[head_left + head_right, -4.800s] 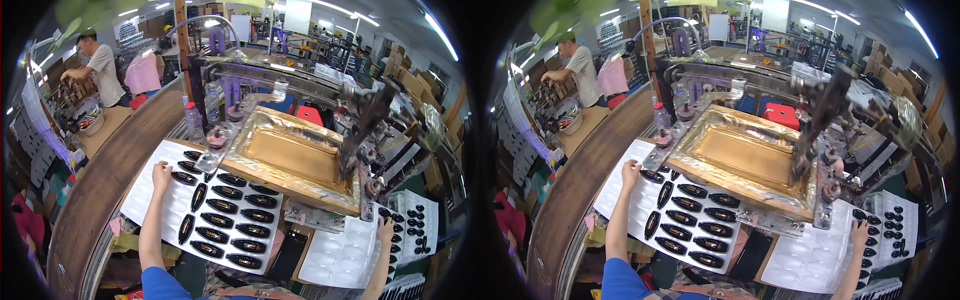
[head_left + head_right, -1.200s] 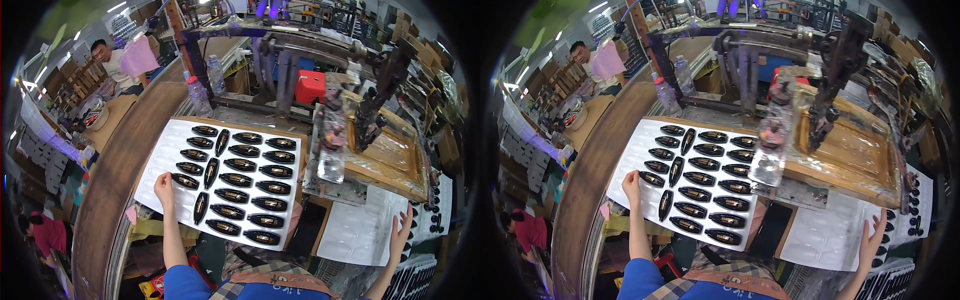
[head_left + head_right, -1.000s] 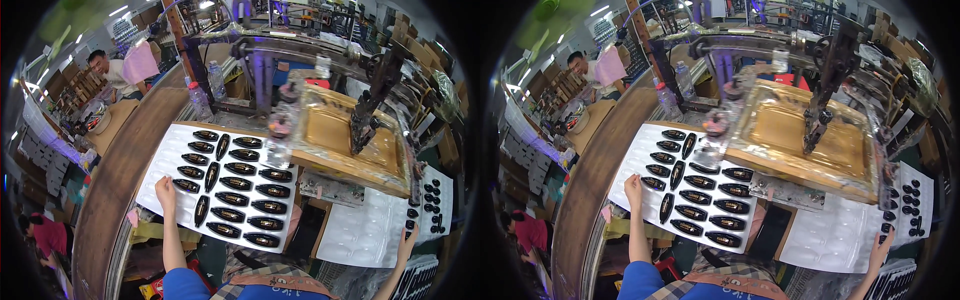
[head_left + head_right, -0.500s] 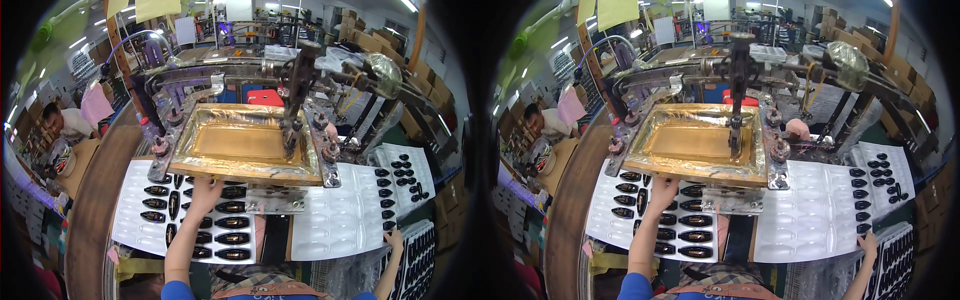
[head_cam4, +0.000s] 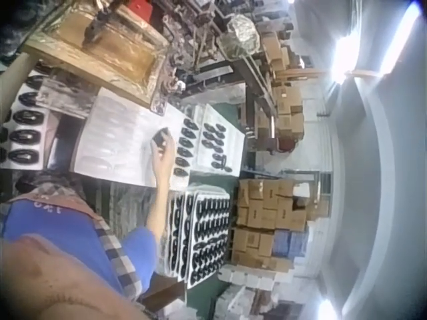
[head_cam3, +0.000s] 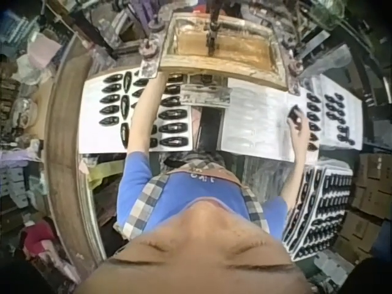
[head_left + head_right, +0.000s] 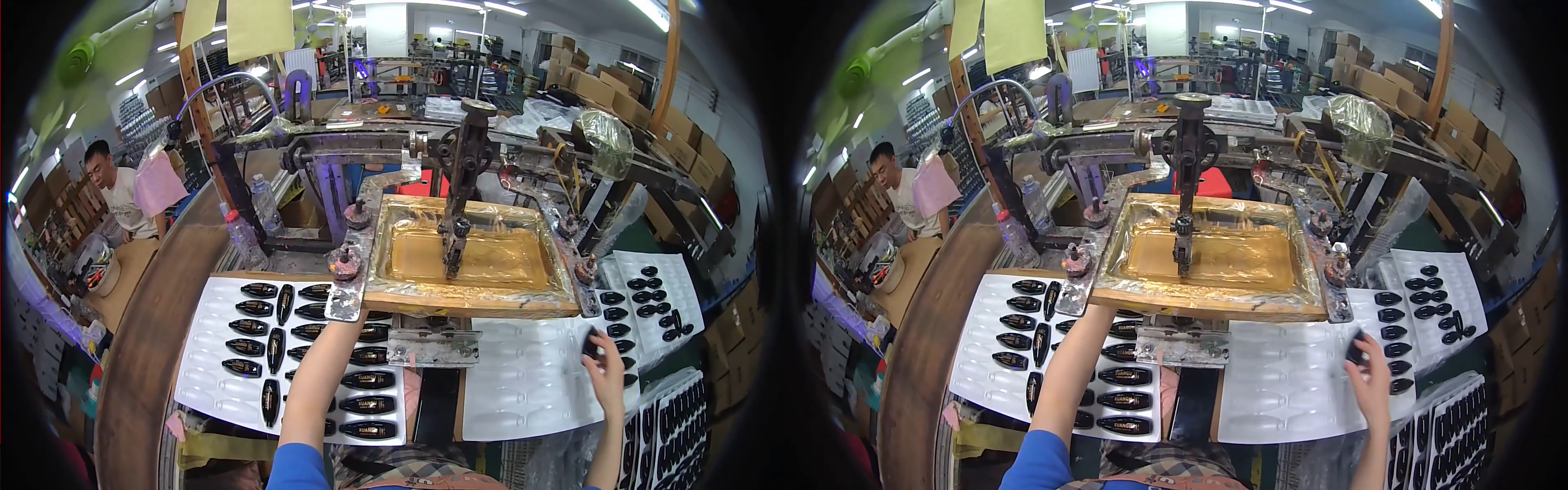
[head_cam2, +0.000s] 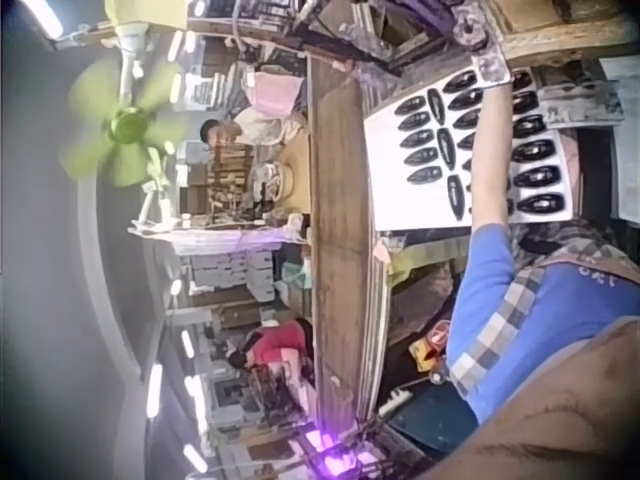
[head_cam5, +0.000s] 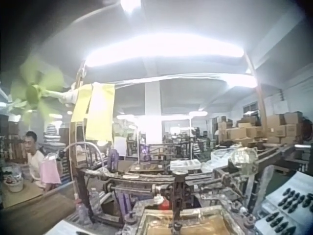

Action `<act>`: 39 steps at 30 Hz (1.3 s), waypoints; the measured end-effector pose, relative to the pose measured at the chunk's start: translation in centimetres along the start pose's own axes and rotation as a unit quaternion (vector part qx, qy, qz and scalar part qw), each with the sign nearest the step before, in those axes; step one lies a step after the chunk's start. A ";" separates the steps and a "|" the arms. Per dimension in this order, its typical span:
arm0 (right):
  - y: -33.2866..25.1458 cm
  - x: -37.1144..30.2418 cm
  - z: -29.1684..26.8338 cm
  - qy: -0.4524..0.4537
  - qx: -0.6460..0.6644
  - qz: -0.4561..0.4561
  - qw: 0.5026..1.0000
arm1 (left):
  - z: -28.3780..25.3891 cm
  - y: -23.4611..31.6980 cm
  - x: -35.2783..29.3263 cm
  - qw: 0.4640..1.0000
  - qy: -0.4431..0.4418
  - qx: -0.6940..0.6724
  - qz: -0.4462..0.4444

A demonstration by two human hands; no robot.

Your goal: Manually screen printing logos onto plastic hair clips using a screen printing jig.

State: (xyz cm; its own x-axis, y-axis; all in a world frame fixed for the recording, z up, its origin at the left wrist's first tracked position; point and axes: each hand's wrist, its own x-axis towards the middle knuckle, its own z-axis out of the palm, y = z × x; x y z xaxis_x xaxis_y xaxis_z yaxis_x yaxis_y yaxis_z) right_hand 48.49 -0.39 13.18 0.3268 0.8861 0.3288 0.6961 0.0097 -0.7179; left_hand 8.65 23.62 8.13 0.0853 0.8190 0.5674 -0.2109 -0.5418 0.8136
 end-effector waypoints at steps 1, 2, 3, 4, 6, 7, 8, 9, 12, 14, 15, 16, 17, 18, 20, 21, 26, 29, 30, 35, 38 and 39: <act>-1.6 1.0 1.8 -0.009 0.024 -0.050 0.998 | -0.3 0.5 0.1 0.999 0.009 -0.042 -0.008; -2.9 1.9 3.9 -0.025 0.046 -0.070 0.996 | -0.7 -0.2 0.4 0.995 0.017 -0.095 -0.020; -4.3 2.7 5.8 -0.042 0.073 -0.092 0.992 | -1.1 -0.2 0.6 0.989 0.026 -0.143 -0.030; -5.5 3.4 7.9 -0.075 0.064 -0.112 0.989 | -2.0 -0.1 0.5 0.981 0.040 -0.184 -0.039; -8.1 4.2 10.4 -0.102 0.053 -0.137 0.984 | -2.8 0.5 0.6 0.958 0.060 -0.275 -0.053; -9.4 4.6 11.8 -0.126 0.048 -0.170 0.976 | -3.5 1.0 0.4 0.944 0.073 -0.316 -0.058; -9.7 5.2 12.8 -0.147 0.036 -0.195 0.969 | -1.3 5.2 0.1 0.974 0.125 -0.160 -0.104; -10.8 5.3 13.5 -0.152 0.044 -0.204 0.966 | -1.8 6.2 -1.0 0.961 0.165 -0.185 -0.123; -13.3 5.3 16.5 -0.124 -0.003 -0.252 0.960 | -4.9 8.7 -6.6 0.955 0.230 -0.109 -0.153; -13.7 5.0 17.3 -0.154 0.005 -0.237 0.959 | -6.5 9.0 -10.5 0.946 0.271 -0.110 -0.138; -13.6 4.9 17.5 -0.170 -0.005 -0.210 0.963 | -7.3 9.2 -12.2 0.936 0.305 -0.092 -0.151; -13.4 5.0 17.6 -0.171 0.014 -0.219 0.960 | -7.8 9.7 -13.5 0.929 0.327 -0.099 -0.143; -13.5 4.9 17.7 -0.180 0.023 -0.223 0.958 | -8.2 10.0 -15.0 0.921 0.350 -0.106 -0.135; -13.6 4.8 17.8 -0.163 0.035 -0.222 0.961 | -8.9 10.0 -16.3 0.913 0.373 -0.104 -0.128; -13.8 4.6 17.7 -0.129 0.024 -0.236 0.963 | -9.2 10.6 -18.3 0.904 0.400 -0.097 -0.116; -13.9 4.6 18.0 -0.132 0.026 -0.238 0.962 | -9.2 10.7 -19.0 0.899 0.414 -0.092 -0.113; -14.2 4.0 18.1 -0.119 0.061 -0.206 0.969 | -8.6 12.0 -20.1 0.896 0.426 -0.058 -0.112; -13.4 3.8 17.8 -0.135 0.073 -0.180 0.972 | -8.1 12.3 -19.9 0.898 0.424 -0.054 -0.109; -13.4 3.6 17.6 -0.134 0.073 -0.181 0.972 | -7.9 12.4 -19.8 0.900 0.419 -0.050 -0.107; -12.6 3.8 17.7 -0.074 0.004 -0.263 0.962 | -7.3 12.7 -20.0 0.904 0.409 -0.029 -0.118; -13.9 4.3 17.2 -0.152 -0.040 -0.222 0.962 | -6.7 12.8 -20.1 0.907 0.403 -0.032 -0.120; -14.0 4.4 17.2 -0.150 -0.041 -0.222 0.963 | -6.5 12.8 -20.1 0.908 0.401 -0.033 -0.120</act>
State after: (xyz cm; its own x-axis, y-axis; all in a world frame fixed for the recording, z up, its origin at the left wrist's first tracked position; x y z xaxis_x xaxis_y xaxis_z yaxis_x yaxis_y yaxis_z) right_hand 29.21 11.38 14.13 -0.2051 0.8972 0.3910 0.7771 0.3922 -0.4923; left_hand -2.04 1.48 6.33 -0.5943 0.8003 0.0792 -0.3407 -0.3397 0.8767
